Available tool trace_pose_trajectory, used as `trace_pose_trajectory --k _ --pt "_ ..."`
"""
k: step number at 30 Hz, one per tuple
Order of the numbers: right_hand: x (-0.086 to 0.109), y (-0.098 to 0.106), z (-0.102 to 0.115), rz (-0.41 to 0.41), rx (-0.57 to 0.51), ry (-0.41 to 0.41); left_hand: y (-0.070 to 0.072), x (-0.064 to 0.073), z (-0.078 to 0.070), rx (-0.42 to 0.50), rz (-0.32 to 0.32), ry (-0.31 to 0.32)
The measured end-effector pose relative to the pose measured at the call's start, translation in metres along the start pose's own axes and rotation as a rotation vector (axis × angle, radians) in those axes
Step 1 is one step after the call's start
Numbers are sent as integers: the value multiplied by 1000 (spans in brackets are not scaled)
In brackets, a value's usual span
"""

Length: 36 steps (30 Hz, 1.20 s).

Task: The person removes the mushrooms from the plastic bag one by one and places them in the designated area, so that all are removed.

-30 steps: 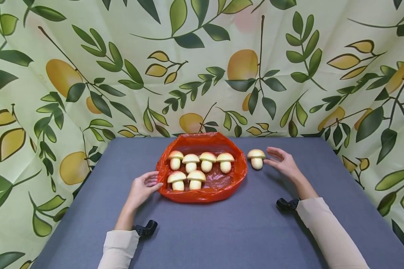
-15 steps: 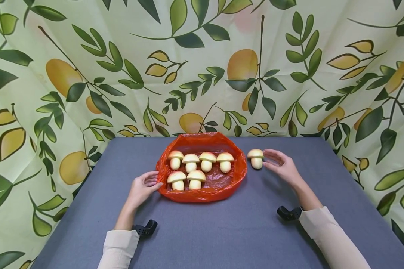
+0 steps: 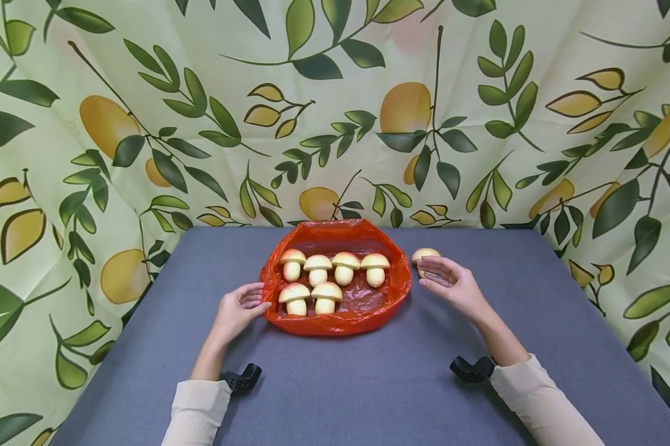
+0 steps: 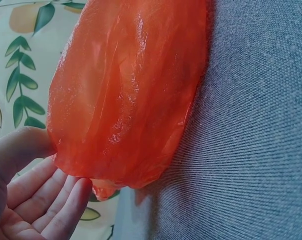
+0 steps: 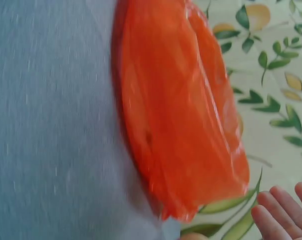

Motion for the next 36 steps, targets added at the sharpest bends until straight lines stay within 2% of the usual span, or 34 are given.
trace_pose_trajectory --k 7,18,27,36 --pt "0 -24 10 67 -78 51 -1 0 -2 4 1 -10" --pt "-4 -57 14 151 -94 78 -1 0 -3 5 6 2" --pt "-10 -81 13 194 -103 48 -1 3 -3 6 12 13" --pt "-25 -107 11 229 -50 34 -1 2 -3 -1 5 6"
Point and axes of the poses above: each hand's wrist, its own x-axis away from the middle knuckle, its own y-axis out of the back of the hand, z = x × y, the point moved 8 cm from there along -x, towards the middle knuckle, and after that the axes turned 7 degrees about z, right-handed, at the moved point
